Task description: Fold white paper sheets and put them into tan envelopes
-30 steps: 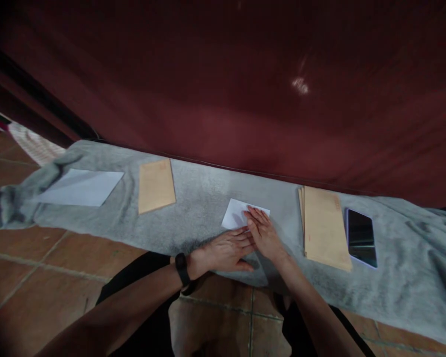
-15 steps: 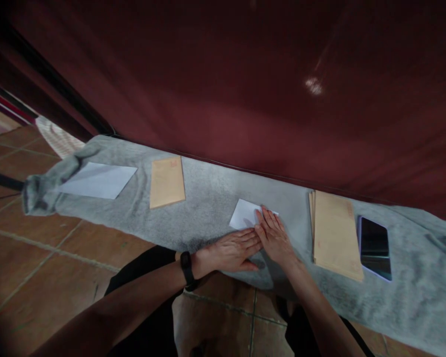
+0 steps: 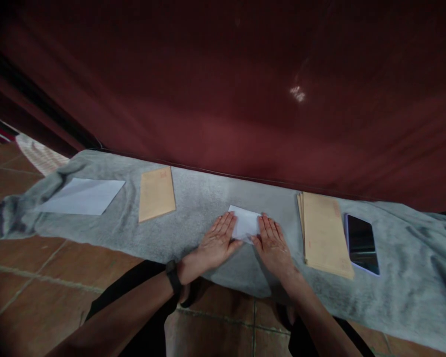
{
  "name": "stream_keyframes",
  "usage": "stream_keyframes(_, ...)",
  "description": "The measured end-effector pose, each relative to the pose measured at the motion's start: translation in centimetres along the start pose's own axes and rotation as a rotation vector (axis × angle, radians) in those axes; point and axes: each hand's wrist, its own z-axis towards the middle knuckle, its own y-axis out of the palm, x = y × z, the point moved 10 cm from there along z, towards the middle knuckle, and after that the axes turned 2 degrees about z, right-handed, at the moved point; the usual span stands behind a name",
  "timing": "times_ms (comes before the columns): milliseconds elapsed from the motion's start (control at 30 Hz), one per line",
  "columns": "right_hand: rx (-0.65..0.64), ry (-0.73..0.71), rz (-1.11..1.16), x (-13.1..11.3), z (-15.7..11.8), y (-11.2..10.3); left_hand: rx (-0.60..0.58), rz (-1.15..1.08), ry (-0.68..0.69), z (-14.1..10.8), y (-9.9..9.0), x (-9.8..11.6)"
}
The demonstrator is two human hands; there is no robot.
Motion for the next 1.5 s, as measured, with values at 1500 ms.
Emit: stream_keyframes(1500,-0.055,0.099,0.070,-3.8,-0.8,-2.4,0.086,-0.649,-0.284,8.1,-2.7,-6.0)
